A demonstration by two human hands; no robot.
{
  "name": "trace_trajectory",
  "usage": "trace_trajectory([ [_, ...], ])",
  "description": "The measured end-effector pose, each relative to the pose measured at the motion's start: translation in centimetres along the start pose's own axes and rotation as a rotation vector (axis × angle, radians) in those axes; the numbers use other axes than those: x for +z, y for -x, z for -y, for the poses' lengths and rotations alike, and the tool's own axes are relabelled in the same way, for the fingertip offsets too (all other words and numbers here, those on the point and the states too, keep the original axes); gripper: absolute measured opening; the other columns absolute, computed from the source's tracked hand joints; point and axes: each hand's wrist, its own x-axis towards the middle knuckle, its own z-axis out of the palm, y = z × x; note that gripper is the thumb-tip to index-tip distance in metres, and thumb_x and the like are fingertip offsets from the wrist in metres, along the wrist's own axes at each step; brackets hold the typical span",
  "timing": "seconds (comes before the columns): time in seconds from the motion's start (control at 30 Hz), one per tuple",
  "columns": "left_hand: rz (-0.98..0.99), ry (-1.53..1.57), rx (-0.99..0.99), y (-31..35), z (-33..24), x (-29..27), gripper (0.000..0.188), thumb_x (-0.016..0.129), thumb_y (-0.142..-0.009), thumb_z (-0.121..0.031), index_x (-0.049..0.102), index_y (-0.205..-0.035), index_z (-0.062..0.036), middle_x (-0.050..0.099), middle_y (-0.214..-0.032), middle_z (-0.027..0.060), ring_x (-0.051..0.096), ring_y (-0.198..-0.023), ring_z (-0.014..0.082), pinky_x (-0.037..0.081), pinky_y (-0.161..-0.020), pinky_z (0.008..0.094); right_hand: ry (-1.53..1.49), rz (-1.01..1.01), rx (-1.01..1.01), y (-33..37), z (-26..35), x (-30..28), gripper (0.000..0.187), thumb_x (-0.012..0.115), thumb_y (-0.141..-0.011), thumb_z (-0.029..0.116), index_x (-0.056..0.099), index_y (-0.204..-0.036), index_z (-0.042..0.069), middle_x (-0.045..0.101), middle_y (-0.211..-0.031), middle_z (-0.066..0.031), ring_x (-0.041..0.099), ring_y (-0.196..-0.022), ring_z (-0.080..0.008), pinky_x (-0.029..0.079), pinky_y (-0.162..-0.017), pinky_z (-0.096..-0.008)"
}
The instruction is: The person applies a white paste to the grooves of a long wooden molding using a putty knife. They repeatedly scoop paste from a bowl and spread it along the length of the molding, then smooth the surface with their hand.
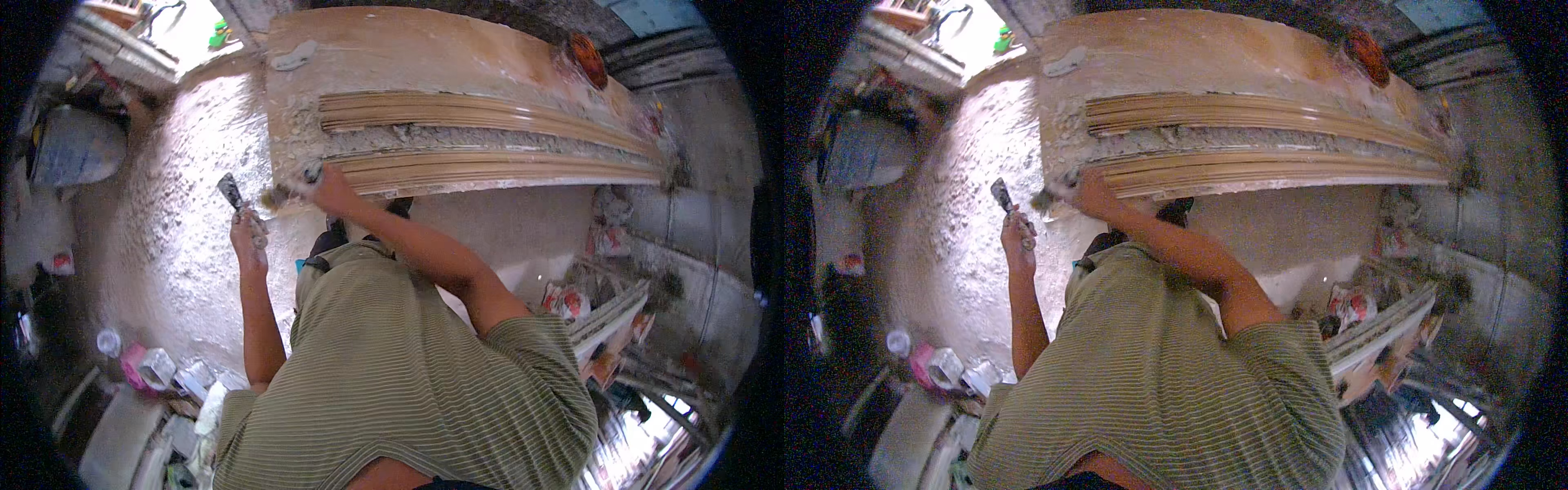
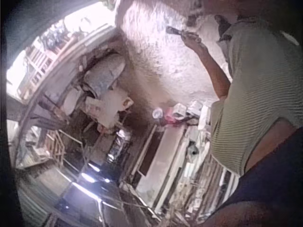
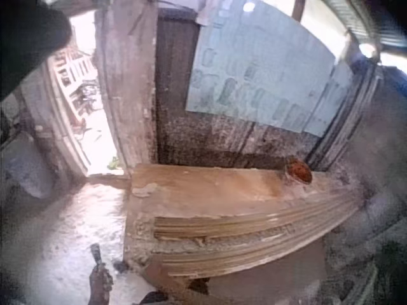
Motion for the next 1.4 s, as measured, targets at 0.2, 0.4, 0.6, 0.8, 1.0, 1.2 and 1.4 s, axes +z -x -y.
trace_trajectory([
  [0.2,0.164,0.022,0.043,-1.6,-2.5,2.4,0.026,0.059,-0.095,-0.016,0.056,-0.119,-0.007,0.056,-0.074,-0.0015,0.051,-0.056,0.0071,0.04,-0.044,0.0213,-0.117,-0.48,-0.068,5.7,-19.7,-5.4,0.032,0.072,-0.082,0.01,0.066,-0.113,0.007,0.067,-0.107,-0.0053,0.064,-0.097,-0.0157,0.053,-0.085,-0.0329],
  [0.4,0.304,-0.109,0.009,-1.8,-1.2,4.5,0.025,0.06,-0.094,-0.019,0.057,-0.116,-0.0061,0.055,-0.073,-0.0007,0.05,-0.056,0.0078,0.041,-0.048,0.0235,0.61,-1.195,0.136,13.0,-25.0,-24.4,0.021,0.066,-0.082,0.009,0.069,-0.103,0.005,0.071,-0.089,-0.0148,0.068,-0.08,-0.031,0.053,-0.072,-0.0403],
  [0.6,0.383,-0.143,0.004,-1.3,0.1,5.8,0.027,0.064,-0.092,-0.024,0.058,-0.113,-0.0074,0.056,-0.073,-0.0018,0.052,-0.057,0.0075,0.043,-0.05,0.0227,0.782,-0.537,0.259,8.1,-18.6,-12.4,0.035,0.073,-0.076,0.024,0.067,-0.106,0.006,0.068,-0.099,-0.019,0.066,-0.091,-0.0361,0.053,-0.08,-0.0446],
  [0.8,0.31,-0.197,-0.004,-0.5,-0.8,6.7,0.021,0.063,-0.092,-0.019,0.06,-0.11,-0.0088,0.058,-0.075,-0.003,0.052,-0.056,0.0053,0.041,-0.047,0.0212,0.064,-0.152,-0.386,4.0,-4.4,1.9,0.025,0.071,-0.079,0.019,0.07,-0.102,0.009,0.068,-0.093,-0.0163,0.063,-0.091,-0.0375,0.051,-0.08,-0.0441],
  [1.0,0.297,-0.278,0.014,-0.6,-2.2,7.2,0.022,0.061,-0.094,-0.019,0.058,-0.113,-0.0092,0.054,-0.071,-0.0027,0.048,-0.052,0.0049,0.036,-0.043,0.0198,0.09,-0.491,-0.077,3.6,-13.3,-0.8,0.029,0.071,-0.084,0.029,0.069,-0.101,0.006,0.069,-0.093,-0.0172,0.066,-0.088,-0.0342,0.051,-0.079,-0.0432],
  [1.2,0.309,-0.232,-0.008,-1.0,-0.1,8.5,0.022,0.063,-0.093,-0.021,0.057,-0.111,-0.01,0.054,-0.071,-0.0011,0.049,-0.051,0.0078,0.038,-0.041,0.0228,0.11,-0.982,0.123,11.2,-21.7,-19.3,0.029,0.074,-0.079,0.022,0.068,-0.096,-0.001,0.069,-0.085,-0.012,0.066,-0.079,-0.0272,0.051,-0.071,-0.0409],
  [1.4,0.45,-0.346,-0.022,1.7,-0.2,13.7,0.023,0.063,-0.092,-0.021,0.058,-0.111,-0.0103,0.054,-0.075,-0.0029,0.049,-0.061,0.0065,0.038,-0.049,0.0229,0.837,-1.099,0.311,13.5,-23.8,-29.4,0.019,0.069,-0.076,0.016,0.066,-0.086,-0.001,0.065,-0.079,-0.02,0.065,-0.076,-0.0403,0.052,-0.068,-0.0486],
])
